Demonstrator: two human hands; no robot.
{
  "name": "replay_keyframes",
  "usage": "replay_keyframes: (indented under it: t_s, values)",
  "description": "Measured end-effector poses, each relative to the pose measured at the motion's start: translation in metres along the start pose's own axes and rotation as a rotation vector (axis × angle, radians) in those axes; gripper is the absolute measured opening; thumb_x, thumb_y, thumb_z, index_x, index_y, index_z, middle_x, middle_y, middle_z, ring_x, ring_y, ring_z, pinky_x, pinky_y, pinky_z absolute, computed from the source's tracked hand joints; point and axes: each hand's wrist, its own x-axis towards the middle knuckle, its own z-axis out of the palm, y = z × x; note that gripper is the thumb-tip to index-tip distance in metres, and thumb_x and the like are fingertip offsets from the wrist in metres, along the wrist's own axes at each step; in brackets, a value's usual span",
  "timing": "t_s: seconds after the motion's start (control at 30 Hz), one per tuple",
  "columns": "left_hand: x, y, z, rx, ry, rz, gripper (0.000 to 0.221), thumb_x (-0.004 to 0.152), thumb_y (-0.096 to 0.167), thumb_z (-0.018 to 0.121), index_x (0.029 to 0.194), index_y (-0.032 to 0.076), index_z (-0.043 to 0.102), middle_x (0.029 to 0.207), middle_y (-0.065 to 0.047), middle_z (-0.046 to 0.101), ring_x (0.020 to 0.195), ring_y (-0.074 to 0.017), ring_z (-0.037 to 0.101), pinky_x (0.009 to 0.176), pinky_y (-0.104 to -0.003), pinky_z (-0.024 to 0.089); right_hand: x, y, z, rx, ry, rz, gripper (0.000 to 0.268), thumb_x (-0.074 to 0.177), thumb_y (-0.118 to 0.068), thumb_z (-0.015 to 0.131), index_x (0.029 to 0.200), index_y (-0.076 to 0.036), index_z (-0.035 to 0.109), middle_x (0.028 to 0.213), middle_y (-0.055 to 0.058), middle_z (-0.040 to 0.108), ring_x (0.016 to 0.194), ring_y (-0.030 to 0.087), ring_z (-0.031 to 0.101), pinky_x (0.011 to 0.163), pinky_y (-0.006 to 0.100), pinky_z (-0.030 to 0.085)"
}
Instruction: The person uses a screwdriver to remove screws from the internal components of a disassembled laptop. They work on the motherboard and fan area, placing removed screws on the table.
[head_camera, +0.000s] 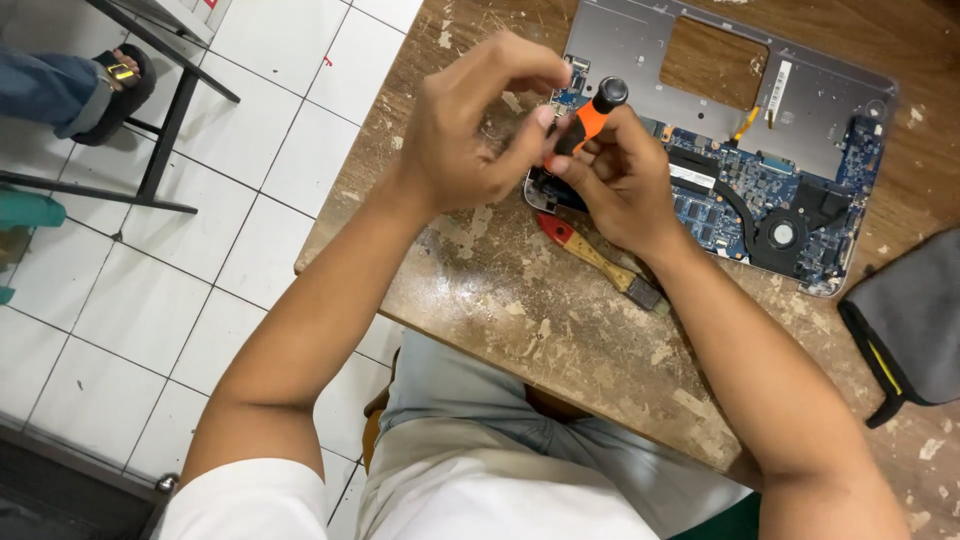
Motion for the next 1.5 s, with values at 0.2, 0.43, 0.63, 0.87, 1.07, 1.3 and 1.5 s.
replay_keyframes:
  t_s: [0.2, 0.43, 0.63, 0.87, 1.07, 1.3, 1.5]
  values:
    - [-0.052, 0.017, 0.008, 0.117, -0.029, -0.37, 0.021, 0.097, -0.015, 0.066, 0.113, -0.002, 0.07, 0.106, -0.014, 0.072, 0.093, -0.0214, 0.071, 0.086, -0.026, 0.065, 0.004, -0.008, 0.0, 0.179, 0.12, 0.046, 0.026, 0.113, -0.003, 0.067, 0.129, -0.004, 0.046, 0.115, 0.021, 0.069, 0.104, 0.028, 0.074, 0.099, 0.039, 0.068]
    - [-0.073, 0.061, 0.025, 0.146, -0.041, -0.516, 0.03, 0.093, 0.016, 0.093, 0.116, 0.004, 0.078, 0.114, -0.013, 0.079, 0.105, -0.0268, 0.074, 0.098, -0.043, 0.06, 0.003, -0.019, -0.005, 0.292, 0.156, 0.046, 0.029, 0.111, -0.005, 0.072, 0.126, -0.006, 0.047, 0.108, 0.02, 0.07, 0.097, 0.033, 0.075, 0.091, 0.047, 0.073]
    - [-0.073, 0.065, 0.031, 0.179, -0.022, -0.506, 0.022, 0.095, 0.022, 0.091, 0.111, 0.01, 0.082, 0.109, -0.006, 0.084, 0.102, -0.0215, 0.077, 0.096, -0.041, 0.051, -0.002, -0.028, -0.002, 0.267, 0.137, 0.045, 0.029, 0.109, -0.01, 0.074, 0.122, -0.007, 0.048, 0.108, 0.019, 0.072, 0.092, 0.033, 0.079, 0.085, 0.041, 0.072]
    - [-0.078, 0.064, 0.033, 0.195, -0.03, -0.448, 0.014, 0.101, 0.023, 0.085, 0.104, 0.009, 0.083, 0.101, -0.007, 0.084, 0.092, -0.0213, 0.073, 0.092, -0.042, 0.047, -0.012, -0.029, -0.002, 0.26, 0.193, 0.035, 0.03, 0.109, -0.003, 0.075, 0.123, -0.007, 0.048, 0.104, 0.016, 0.07, 0.091, 0.03, 0.078, 0.087, 0.038, 0.071]
    - [-0.079, 0.07, 0.035, 0.199, -0.053, -0.34, 0.01, 0.102, 0.016, 0.086, 0.105, 0.008, 0.082, 0.1, -0.007, 0.083, 0.091, -0.0214, 0.07, 0.092, -0.04, 0.044, -0.043, -0.051, -0.012, 0.228, 0.216, 0.116, 0.037, 0.111, -0.001, 0.07, 0.142, 0.0, 0.049, 0.109, 0.017, 0.07, 0.094, 0.025, 0.076, 0.092, 0.035, 0.069]
    - [-0.083, 0.064, 0.052, 0.12, -0.002, -0.21, 0.004, 0.1, 0.014, 0.085, 0.105, 0.013, 0.085, 0.095, -0.003, 0.08, 0.083, -0.0262, 0.072, 0.092, -0.038, 0.049, -0.096, -0.046, -0.035, 0.263, 0.274, 0.158, 0.034, 0.114, -0.002, 0.054, 0.147, 0.008, 0.051, 0.081, 0.017, 0.061, 0.056, 0.013, 0.055, 0.049, 0.029, 0.051]
    - [-0.085, 0.021, 0.046, 0.215, 0.05, -0.329, 0.007, 0.097, 0.009, 0.089, 0.1, 0.013, 0.084, 0.088, -0.004, 0.08, 0.082, -0.0272, 0.075, 0.085, -0.037, 0.051, -0.116, -0.019, -0.052, -0.365, 0.271, -0.016, 0.022, 0.094, 0.008, 0.084, 0.115, 0.005, 0.08, 0.06, 0.009, 0.057, 0.048, 0.017, 0.053, 0.048, 0.029, 0.041]
